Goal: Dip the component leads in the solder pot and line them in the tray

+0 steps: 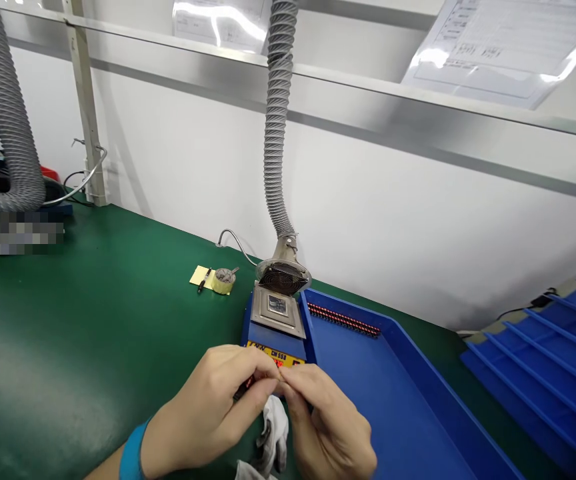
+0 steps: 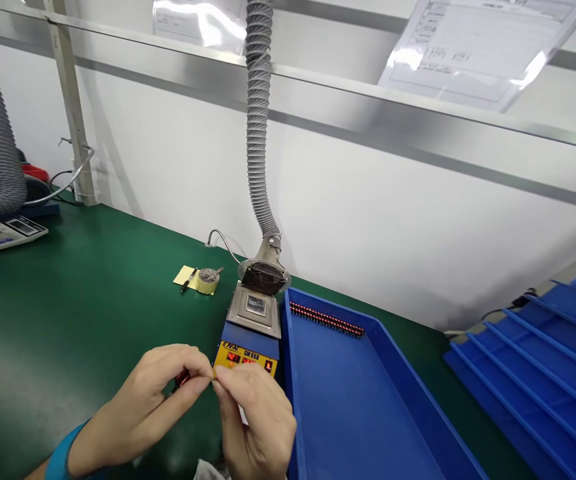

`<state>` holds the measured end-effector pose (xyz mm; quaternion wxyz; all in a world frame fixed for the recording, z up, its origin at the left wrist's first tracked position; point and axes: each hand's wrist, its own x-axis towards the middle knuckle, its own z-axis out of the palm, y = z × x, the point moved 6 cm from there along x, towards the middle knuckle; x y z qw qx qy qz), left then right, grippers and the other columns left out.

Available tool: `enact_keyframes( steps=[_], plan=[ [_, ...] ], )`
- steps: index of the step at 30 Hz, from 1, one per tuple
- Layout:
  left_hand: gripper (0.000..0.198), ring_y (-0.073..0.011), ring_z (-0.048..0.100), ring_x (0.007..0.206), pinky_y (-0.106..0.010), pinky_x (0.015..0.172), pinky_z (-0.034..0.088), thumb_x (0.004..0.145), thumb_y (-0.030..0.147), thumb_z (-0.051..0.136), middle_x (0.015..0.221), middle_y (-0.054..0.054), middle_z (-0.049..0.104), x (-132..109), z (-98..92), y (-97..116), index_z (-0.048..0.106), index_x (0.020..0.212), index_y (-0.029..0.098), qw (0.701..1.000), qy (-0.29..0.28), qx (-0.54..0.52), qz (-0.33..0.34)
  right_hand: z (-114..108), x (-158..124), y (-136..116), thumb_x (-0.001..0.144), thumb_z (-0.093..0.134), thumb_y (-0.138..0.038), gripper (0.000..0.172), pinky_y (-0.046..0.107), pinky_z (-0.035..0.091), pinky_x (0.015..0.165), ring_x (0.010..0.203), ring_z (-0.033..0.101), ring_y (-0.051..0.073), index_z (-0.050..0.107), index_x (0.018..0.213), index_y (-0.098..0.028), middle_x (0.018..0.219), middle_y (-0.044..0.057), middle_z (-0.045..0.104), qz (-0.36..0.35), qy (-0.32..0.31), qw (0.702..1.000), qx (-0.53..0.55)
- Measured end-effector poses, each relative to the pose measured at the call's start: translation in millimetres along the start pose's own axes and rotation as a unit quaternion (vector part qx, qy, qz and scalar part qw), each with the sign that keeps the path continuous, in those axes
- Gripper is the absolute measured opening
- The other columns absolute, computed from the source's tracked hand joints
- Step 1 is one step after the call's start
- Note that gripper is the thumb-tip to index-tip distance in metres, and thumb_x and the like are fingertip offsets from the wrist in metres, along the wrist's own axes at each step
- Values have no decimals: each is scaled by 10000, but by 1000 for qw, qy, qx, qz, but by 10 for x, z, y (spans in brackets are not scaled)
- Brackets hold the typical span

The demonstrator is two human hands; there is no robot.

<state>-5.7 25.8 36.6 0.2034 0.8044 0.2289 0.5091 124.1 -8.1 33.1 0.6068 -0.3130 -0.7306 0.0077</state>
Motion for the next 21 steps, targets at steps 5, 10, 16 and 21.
enact_keyframes(
  steps=[5,10,16,21],
  plan=[
    [204,-136,412,527,-288,501,290,942,70,394,623,12,561,28,72,120,548,841,157,979,0,150,140,107,-107,235,933,516,-243,239,226,395,497,508,470,108,545,701,-193,565,-23,503,245,-11,963,114],
    [210,-136,419,518,-278,506,304,942,70,396,607,10,555,6,55,130,552,835,160,981,22,145,128,155,-133,328,950,495,-374,373,212,350,425,413,412,93,481,623,-196,473,-60,388,334,6,881,335],
    [153,-96,543,627,-187,607,412,955,101,447,738,33,626,1,7,30,535,880,201,1000,5,-14,4,-32,12,81,815,608,18,348,291,532,679,760,657,174,690,1035,-239,804,23,707,41,8,997,71],
    [190,-124,489,553,-249,541,355,954,90,401,666,8,599,20,64,104,541,855,172,993,0,84,85,5,-38,57,870,538,-57,176,271,491,640,676,613,149,630,860,-207,718,10,639,64,12,998,-23]
  ],
)
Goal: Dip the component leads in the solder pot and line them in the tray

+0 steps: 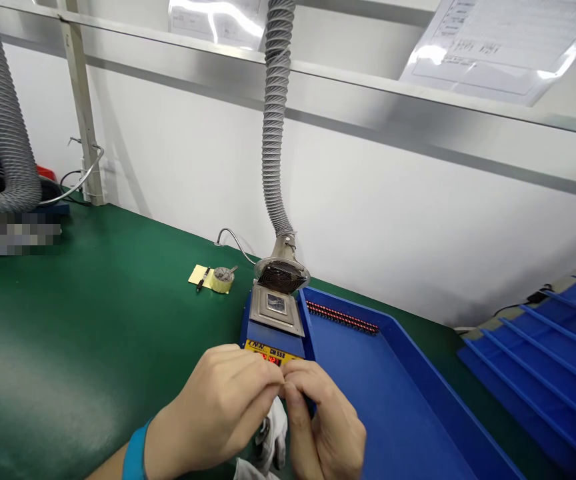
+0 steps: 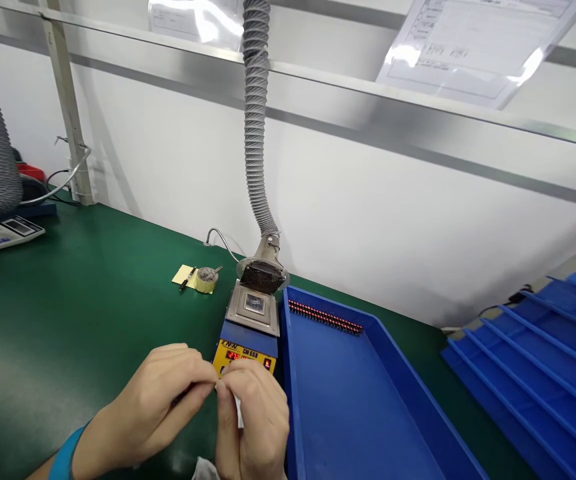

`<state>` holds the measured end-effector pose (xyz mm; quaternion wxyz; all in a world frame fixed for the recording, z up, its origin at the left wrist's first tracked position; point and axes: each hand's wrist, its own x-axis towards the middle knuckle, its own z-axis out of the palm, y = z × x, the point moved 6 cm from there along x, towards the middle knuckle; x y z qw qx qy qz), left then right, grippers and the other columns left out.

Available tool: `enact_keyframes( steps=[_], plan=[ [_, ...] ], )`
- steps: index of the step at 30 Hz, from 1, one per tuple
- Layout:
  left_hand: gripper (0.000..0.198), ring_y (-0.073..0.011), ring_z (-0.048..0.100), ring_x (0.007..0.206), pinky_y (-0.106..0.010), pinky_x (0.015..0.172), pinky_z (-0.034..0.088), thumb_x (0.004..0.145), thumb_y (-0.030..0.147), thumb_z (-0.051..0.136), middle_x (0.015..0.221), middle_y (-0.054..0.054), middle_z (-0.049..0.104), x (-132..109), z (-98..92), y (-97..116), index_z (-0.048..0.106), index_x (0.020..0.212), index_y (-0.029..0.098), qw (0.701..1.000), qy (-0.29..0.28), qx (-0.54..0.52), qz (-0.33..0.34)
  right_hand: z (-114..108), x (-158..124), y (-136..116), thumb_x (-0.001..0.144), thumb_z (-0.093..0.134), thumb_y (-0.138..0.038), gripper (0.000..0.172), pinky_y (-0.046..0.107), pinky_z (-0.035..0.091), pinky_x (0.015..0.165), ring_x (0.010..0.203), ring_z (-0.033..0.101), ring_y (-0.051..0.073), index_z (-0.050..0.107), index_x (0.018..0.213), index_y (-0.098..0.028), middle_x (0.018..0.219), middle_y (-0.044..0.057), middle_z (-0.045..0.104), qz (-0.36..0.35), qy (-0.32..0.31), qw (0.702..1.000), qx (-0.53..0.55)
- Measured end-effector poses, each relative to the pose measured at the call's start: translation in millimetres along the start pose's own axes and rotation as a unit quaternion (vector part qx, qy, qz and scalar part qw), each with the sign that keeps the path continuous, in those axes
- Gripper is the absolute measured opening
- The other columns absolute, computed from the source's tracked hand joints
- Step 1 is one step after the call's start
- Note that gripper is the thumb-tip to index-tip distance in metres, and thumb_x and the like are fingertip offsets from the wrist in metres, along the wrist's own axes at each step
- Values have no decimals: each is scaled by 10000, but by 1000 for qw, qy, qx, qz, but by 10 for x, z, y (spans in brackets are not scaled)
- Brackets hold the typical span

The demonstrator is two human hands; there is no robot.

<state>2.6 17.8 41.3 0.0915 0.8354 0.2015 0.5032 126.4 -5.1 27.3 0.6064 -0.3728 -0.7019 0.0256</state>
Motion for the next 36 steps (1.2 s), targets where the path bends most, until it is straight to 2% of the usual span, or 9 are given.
enact_keyframes(
  steps=[5,9,15,19,22,24,27,32,36],
  plan=[
    [231,-147,373,487,-303,484,241,922,40,387,565,13,526,1,21,60,553,811,156,990,11,126,65,111,-70,229,994,426,-327,381,215,389,442,453,473,104,491,641,-200,509,-37,454,254,-56,934,246],
    [169,-114,482,562,-235,559,372,954,90,429,679,21,603,-9,-66,-37,538,860,179,999,28,8,-29,-59,27,123,918,577,-160,133,260,519,640,655,635,143,694,907,-221,705,8,677,104,5,979,175],
    [158,-102,537,596,-208,603,416,972,120,429,719,24,633,-5,-70,-35,546,892,189,998,15,-46,-48,-22,14,-66,794,586,55,391,310,558,730,823,689,190,688,1048,-224,861,33,733,-66,7,998,20],
    [228,-131,438,506,-279,493,302,965,89,372,615,9,578,13,-26,59,545,835,165,997,-1,59,47,57,-4,76,919,506,-143,185,274,502,595,613,618,153,618,783,-199,658,21,638,92,-20,992,87],
    [247,-135,403,486,-292,479,270,964,85,359,577,16,546,10,-37,79,538,811,162,995,9,81,64,195,-59,209,977,436,-320,338,240,424,451,421,483,119,499,666,-205,476,-32,484,248,-84,913,312],
    [214,-121,448,519,-261,517,335,968,99,388,619,21,570,10,-70,36,535,828,167,999,20,33,17,166,-24,201,966,478,-344,303,252,478,501,476,546,135,543,706,-202,507,-21,529,226,-64,898,371],
    [162,-97,524,597,-203,605,407,969,113,433,705,33,615,2,-80,-27,536,869,188,998,14,-47,-50,48,44,141,895,626,-216,47,291,555,679,745,667,176,672,897,-224,759,34,682,114,-23,959,260],
    [185,-116,500,572,-238,561,375,969,103,397,695,14,613,11,-54,-1,533,869,176,1000,9,-10,-6,2,16,-12,831,610,-5,310,329,562,746,836,694,203,688,1022,-237,863,42,731,-33,14,997,65],
    [261,-147,379,486,-309,478,231,954,64,359,568,9,532,1,-9,86,559,808,148,988,11,127,91,105,-32,138,942,505,-201,245,245,482,528,543,600,137,589,712,-192,598,12,611,132,-11,984,116]
  ],
)
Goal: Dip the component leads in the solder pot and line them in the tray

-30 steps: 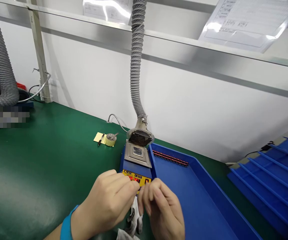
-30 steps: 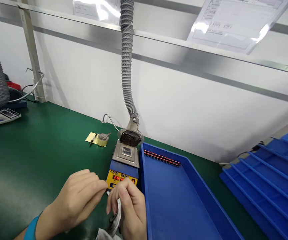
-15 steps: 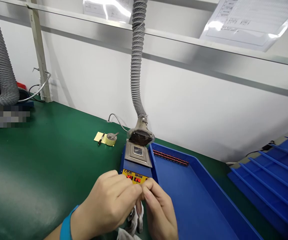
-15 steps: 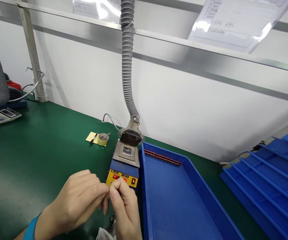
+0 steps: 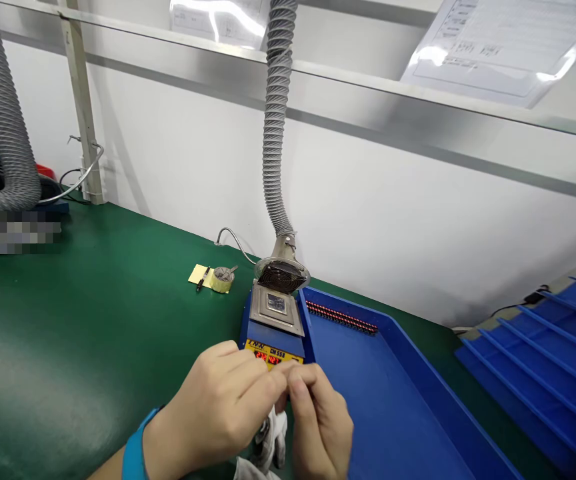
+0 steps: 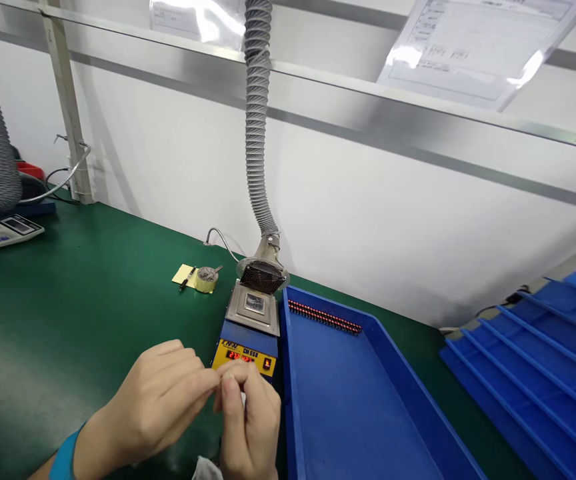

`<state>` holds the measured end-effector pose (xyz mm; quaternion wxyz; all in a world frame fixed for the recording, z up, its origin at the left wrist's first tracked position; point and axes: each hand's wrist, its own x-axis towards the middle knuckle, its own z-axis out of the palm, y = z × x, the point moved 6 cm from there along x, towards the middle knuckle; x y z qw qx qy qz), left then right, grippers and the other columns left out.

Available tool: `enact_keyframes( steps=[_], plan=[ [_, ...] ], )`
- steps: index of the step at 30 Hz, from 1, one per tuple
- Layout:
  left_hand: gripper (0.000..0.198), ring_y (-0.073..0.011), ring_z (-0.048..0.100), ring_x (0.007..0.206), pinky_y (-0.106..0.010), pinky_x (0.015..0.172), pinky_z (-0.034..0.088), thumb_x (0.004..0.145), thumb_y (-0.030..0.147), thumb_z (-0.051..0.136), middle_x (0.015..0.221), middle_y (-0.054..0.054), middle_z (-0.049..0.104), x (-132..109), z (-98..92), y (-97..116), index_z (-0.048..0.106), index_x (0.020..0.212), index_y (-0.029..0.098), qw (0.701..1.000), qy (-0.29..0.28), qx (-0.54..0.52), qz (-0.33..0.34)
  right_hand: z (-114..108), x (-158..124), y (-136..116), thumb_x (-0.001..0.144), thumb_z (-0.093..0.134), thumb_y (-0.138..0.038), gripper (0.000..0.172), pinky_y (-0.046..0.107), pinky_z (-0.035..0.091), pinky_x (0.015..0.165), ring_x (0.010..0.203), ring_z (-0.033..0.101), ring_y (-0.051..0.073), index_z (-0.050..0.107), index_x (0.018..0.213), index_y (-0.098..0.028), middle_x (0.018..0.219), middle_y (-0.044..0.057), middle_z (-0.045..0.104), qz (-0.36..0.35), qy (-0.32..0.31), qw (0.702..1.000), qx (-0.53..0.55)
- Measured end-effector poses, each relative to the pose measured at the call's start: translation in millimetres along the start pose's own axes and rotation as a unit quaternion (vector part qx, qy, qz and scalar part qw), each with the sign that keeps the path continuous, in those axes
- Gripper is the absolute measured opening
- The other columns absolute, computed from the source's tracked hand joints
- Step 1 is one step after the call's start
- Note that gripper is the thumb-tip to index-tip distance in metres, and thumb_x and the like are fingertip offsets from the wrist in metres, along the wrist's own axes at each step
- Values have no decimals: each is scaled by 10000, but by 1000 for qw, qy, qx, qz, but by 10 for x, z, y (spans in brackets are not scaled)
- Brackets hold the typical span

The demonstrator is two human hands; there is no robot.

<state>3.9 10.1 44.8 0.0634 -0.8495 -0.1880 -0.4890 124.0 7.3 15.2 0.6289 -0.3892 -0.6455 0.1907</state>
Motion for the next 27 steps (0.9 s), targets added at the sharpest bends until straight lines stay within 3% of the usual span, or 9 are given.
enact_keyframes(
  steps=[2,4,8,13,16,18,20,25,27],
  plan=[
    [265,-152,358,478,-314,477,223,950,64,359,543,11,508,-3,1,16,564,803,145,1000,2,17,15,80,-7,123,985,425,-314,390,203,356,371,353,428,95,471,613,-205,426,-53,418,122,-39,980,153],
    [244,-145,388,492,-299,483,259,949,69,370,566,10,529,-1,-20,-15,551,809,153,1000,9,-24,-11,86,18,118,997,395,-361,438,194,360,359,332,426,96,459,593,-205,389,-65,368,131,-47,960,243],
    [189,-110,496,563,-227,572,386,982,122,404,670,24,601,-2,-51,-123,540,868,185,983,19,-150,-108,-81,85,-47,893,635,-227,68,253,557,669,712,681,158,697,868,-215,737,29,702,-36,-13,995,95],
    [190,-116,509,572,-237,565,391,983,123,396,686,12,613,-5,-18,-115,534,865,179,983,5,-150,-103,-96,4,-184,825,600,0,294,313,569,744,829,707,200,696,982,-229,857,38,741,-171,15,983,-66],
    [236,-139,423,514,-293,489,289,965,87,370,613,7,566,1,14,-43,552,832,157,998,-5,-54,-34,-51,5,-59,905,551,-151,176,252,513,576,585,633,143,622,749,-191,648,17,656,-42,11,997,-58],
    [254,-150,373,489,-311,474,234,959,73,360,567,10,526,3,25,-4,565,829,146,1000,-5,-4,2,26,-1,89,964,479,-285,355,218,420,434,399,476,98,500,620,-196,467,-34,495,100,-30,992,68],
    [244,-148,368,489,-308,477,239,952,66,366,563,13,519,4,10,-10,562,830,145,1000,7,-9,-4,79,4,119,992,413,-347,444,218,401,401,351,426,99,442,573,-205,394,-55,395,144,-55,969,195],
    [157,-100,505,608,-213,602,385,940,77,446,732,29,620,-43,-1,-152,541,879,186,973,3,-183,-144,-98,57,-68,868,629,-129,116,248,549,674,711,671,152,710,857,-211,731,18,703,-49,26,995,80],
    [146,-90,521,641,-186,630,394,943,92,460,758,42,616,-73,26,-187,546,904,204,954,-14,-231,-188,-113,38,-113,807,638,-5,301,255,560,724,777,685,157,723,978,-237,824,13,734,-99,38,994,35]
  ],
)
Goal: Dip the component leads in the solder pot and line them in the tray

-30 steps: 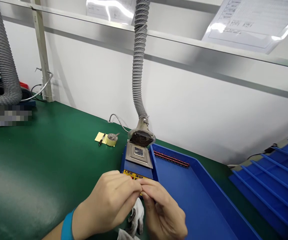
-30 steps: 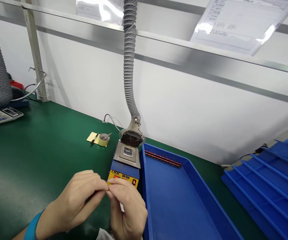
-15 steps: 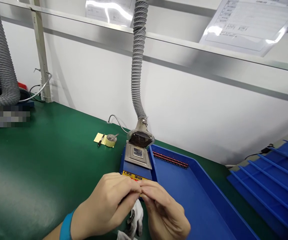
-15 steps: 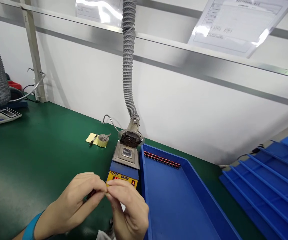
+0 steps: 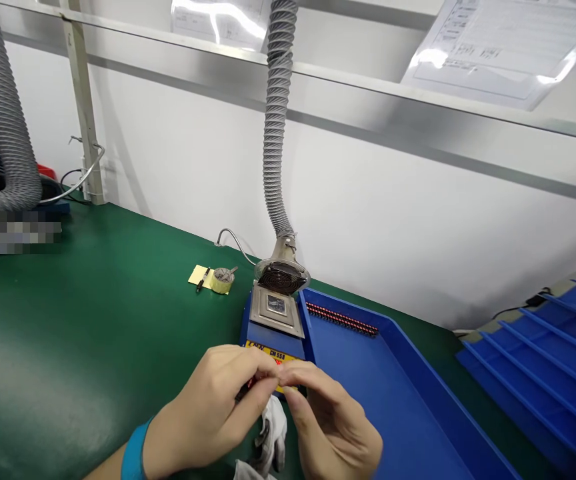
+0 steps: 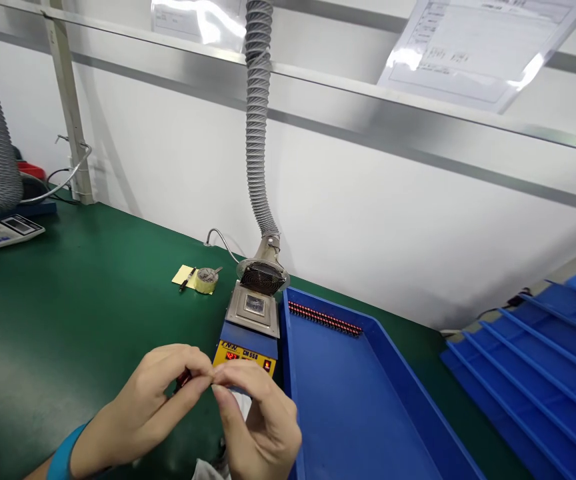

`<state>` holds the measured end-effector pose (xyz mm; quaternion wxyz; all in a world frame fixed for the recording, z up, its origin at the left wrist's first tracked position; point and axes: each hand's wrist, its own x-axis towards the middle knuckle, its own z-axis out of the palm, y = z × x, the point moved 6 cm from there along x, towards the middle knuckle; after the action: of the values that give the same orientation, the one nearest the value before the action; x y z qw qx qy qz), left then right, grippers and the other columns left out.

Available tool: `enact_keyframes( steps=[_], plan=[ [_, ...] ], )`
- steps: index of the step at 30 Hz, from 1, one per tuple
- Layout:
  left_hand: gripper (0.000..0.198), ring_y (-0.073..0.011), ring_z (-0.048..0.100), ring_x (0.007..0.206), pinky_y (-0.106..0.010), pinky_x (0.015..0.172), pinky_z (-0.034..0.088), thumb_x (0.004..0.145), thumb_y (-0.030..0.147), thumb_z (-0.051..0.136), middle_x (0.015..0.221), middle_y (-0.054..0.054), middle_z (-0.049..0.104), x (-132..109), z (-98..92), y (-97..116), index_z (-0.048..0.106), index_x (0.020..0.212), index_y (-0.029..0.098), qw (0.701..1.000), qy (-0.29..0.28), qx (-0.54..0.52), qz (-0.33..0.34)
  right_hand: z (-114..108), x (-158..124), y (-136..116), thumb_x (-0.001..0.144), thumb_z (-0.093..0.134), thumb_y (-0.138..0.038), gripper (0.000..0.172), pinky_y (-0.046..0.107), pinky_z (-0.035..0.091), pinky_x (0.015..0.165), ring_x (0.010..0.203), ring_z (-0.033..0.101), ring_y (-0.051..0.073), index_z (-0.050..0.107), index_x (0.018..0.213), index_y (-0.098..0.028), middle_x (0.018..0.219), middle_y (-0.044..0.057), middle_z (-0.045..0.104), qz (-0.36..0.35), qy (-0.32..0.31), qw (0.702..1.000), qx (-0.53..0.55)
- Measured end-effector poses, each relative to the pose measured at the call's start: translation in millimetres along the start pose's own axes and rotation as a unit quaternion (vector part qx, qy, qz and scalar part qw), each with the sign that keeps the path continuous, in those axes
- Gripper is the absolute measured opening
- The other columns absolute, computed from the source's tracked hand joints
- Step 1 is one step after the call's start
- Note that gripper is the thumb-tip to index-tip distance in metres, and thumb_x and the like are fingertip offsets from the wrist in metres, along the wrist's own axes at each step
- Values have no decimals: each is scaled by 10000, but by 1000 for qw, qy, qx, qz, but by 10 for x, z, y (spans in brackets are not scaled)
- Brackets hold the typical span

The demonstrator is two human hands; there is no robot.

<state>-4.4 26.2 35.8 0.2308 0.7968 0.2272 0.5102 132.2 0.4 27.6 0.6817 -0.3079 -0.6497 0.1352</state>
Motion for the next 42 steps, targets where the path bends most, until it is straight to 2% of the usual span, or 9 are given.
enact_keyframes(
  steps=[8,14,19,21,23,26,30,35,42],
  plan=[
    [163,-102,458,638,-197,601,360,954,209,468,691,46,509,-2,68,-108,539,807,202,981,-70,-135,-122,50,24,8,802,631,13,312,288,557,710,772,667,165,718,970,-236,812,18,722,-15,-35,999,29],
    [180,-102,458,629,-193,594,361,943,219,479,678,44,507,12,61,-103,532,772,196,978,-74,-142,-133,26,8,36,812,645,-14,293,293,546,693,780,665,175,708,993,-236,821,19,712,-15,-41,999,12],
    [169,-112,498,590,-224,581,366,950,115,425,694,13,594,24,47,47,551,853,173,998,-25,37,33,32,-16,-52,834,583,-13,249,284,516,703,765,651,170,688,931,-216,789,24,689,-53,-39,996,-67],
    [197,-125,457,537,-264,533,310,927,68,410,645,2,589,6,68,136,546,818,159,984,-6,132,118,42,-25,57,900,552,-132,163,259,482,617,658,606,149,643,784,-201,693,21,641,57,-46,997,-16],
    [222,-130,407,496,-286,502,259,910,46,403,586,8,549,-4,87,173,532,771,161,973,0,175,153,98,-85,216,946,521,-282,294,228,412,489,485,488,113,559,669,-192,539,-10,538,207,-68,969,120],
    [190,-121,466,539,-255,553,343,924,64,415,634,10,581,11,51,131,536,817,164,988,6,115,106,158,-124,269,957,508,-378,363,218,399,454,416,438,102,547,647,-193,441,-40,460,266,-89,920,274],
    [161,-101,514,620,-195,618,396,953,143,440,700,30,581,15,40,2,520,823,195,999,-28,-28,-24,54,-27,158,891,648,-245,54,245,519,685,713,636,140,700,898,-234,746,17,683,136,-68,978,141],
    [171,-98,463,616,-190,581,358,959,206,450,678,41,511,-8,83,-70,517,801,201,987,-70,-105,-98,74,10,52,885,640,-135,173,265,540,712,752,661,150,711,973,-265,787,6,708,33,-45,993,103],
    [165,-101,456,621,-207,603,352,937,187,470,686,43,521,5,77,-82,524,782,199,983,-88,-107,-118,-110,16,99,910,618,-206,125,221,493,574,585,595,117,648,788,-202,610,-20,612,90,60,986,130]
  ],
)
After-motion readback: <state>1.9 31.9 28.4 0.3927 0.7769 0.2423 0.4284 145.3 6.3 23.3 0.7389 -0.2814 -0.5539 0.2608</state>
